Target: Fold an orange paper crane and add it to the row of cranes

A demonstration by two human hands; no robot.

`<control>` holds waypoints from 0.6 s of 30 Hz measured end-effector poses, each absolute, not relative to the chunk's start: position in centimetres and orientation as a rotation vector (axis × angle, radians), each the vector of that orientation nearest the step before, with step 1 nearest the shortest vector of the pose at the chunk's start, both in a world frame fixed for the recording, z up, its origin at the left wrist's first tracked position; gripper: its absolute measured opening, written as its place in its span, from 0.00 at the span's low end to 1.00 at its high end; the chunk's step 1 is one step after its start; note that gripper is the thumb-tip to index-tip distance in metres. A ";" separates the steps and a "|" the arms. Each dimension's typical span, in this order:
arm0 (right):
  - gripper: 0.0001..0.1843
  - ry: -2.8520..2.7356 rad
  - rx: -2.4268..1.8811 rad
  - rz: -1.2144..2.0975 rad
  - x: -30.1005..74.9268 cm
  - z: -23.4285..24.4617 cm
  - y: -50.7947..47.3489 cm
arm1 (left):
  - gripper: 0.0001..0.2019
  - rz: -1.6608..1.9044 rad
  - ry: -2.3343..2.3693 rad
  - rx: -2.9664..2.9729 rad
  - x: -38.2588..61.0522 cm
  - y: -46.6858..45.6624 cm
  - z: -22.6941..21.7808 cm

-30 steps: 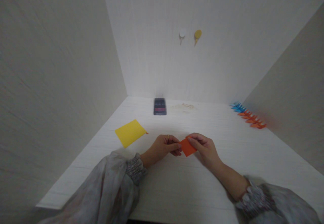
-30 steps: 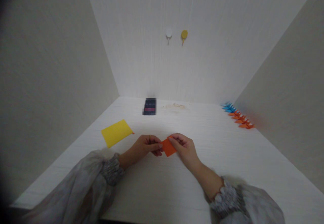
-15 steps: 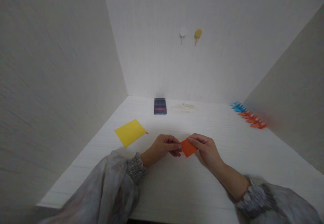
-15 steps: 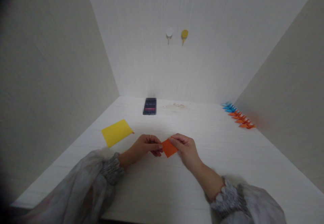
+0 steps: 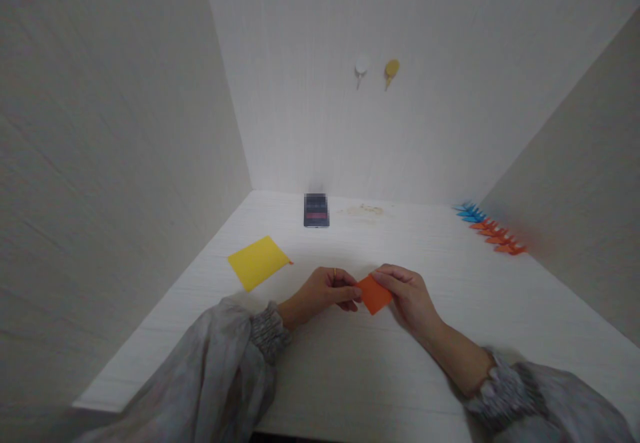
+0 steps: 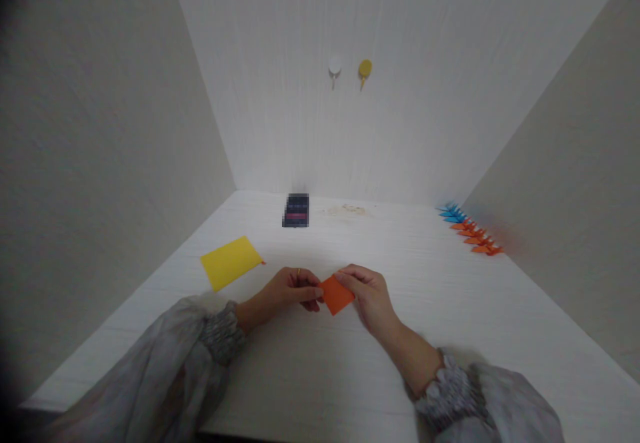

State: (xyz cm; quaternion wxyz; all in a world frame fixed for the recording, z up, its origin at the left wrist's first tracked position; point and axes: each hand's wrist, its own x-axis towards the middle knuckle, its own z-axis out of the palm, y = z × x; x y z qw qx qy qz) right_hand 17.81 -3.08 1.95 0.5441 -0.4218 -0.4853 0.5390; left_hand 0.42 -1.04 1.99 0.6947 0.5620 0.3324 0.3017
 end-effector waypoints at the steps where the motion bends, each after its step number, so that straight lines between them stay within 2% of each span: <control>1: 0.06 -1.162 -1.009 1.281 17.8 2.0 -3.1 | 0.15 0.678 0.754 1.265 0.5 -1.0 2.0; 18: 0.09 -1.249 -1.047 1.343 17.4 0.8 -2.8 | 0.10 0.845 0.900 1.336 0.4 -1.0 2.3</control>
